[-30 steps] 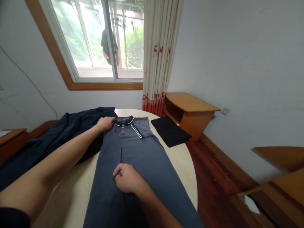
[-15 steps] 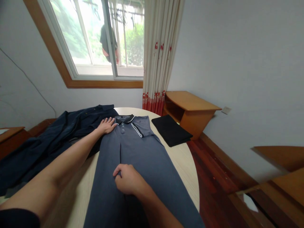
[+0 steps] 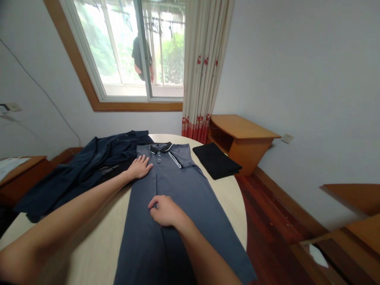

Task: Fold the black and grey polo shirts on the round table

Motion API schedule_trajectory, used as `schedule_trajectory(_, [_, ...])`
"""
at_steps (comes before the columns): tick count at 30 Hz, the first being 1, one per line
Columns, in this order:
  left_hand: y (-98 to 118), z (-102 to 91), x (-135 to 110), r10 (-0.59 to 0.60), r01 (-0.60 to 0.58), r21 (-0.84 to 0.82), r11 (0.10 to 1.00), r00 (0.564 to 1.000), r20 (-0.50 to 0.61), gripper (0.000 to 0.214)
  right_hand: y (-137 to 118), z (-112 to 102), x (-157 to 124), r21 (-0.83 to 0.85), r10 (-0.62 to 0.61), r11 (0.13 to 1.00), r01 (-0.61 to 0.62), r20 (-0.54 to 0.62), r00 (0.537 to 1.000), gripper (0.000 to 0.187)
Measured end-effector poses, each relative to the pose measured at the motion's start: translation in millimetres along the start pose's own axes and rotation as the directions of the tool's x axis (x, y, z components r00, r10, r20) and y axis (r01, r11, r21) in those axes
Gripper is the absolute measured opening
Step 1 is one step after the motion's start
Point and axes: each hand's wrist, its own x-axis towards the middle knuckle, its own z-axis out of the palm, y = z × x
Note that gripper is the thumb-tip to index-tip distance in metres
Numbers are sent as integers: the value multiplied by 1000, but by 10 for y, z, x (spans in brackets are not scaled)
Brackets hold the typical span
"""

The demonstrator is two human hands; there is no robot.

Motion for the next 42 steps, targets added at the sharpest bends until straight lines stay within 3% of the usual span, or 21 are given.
schedule_trajectory(8, [98,-53,-247,-3,2,-20,1000,997,-82,70,-43,-20,-37,49,20,999,-22,43,999,24])
schedule_trajectory(12, [229,-22,-727,85,-93,-72,993,991,-107,67,-17,-32,-30,53,3,999,-6,57,998,23])
schedule_trajectory(15, [299,23,-1260,194,-203,-128,971,978,-79,66,-17,-64,-39,104,-16,995,-2,175,984,21])
schedule_trajectory(19, [332,16,-2000,334,-336,-207,919,942,-44,69,-103,-102,-143,127,38,987,-96,396,917,17])
schedule_trajectory(23, [375,-83,-2632,458,-448,-251,858,889,-20,69,-223,-108,-385,30,174,972,-233,574,800,18])
schedule_trajectory(26, [442,-206,-3000,571,-541,-298,786,821,14,67,-249,-125,-609,5,231,951,-309,652,722,28])
schedule_trajectory(28, [493,-311,-3189,649,-601,-340,723,760,37,64,-204,-165,-739,27,217,950,-312,661,718,24])
schedule_trajectory(29, [516,-370,-3263,691,-632,-365,684,722,43,62,-160,-201,-793,47,207,951,-304,634,745,19])
schedule_trajectory(31, [554,-492,-3356,761,-685,-421,594,648,19,60,-32,-315,-875,74,205,960,-271,475,856,15])
schedule_trajectory(33, [584,-610,-3360,819,-724,-497,478,572,-44,51,142,-481,-936,-15,222,975,-223,185,957,16])
schedule_trajectory(34, [598,-662,-3324,836,-728,-540,422,544,-81,44,241,-574,-963,-118,221,969,-217,19,975,16])
schedule_trajectory(36, [630,-736,-3181,836,-710,-607,357,532,-130,37,454,-750,-1022,-371,196,882,-292,-276,941,16])
schedule_trajectory(38, [677,-752,-2965,786,-681,-621,388,597,-163,37,658,-870,-1086,-488,217,742,-460,-473,854,22])
schedule_trajectory(40, [743,-704,-2715,710,-672,-582,458,670,-216,34,824,-914,-1145,-490,276,653,-578,-556,784,32])
schedule_trajectory(42, [824,-613,-2480,665,-685,-534,496,695,-273,32,930,-912,-1187,-461,331,637,-618,-560,760,36])
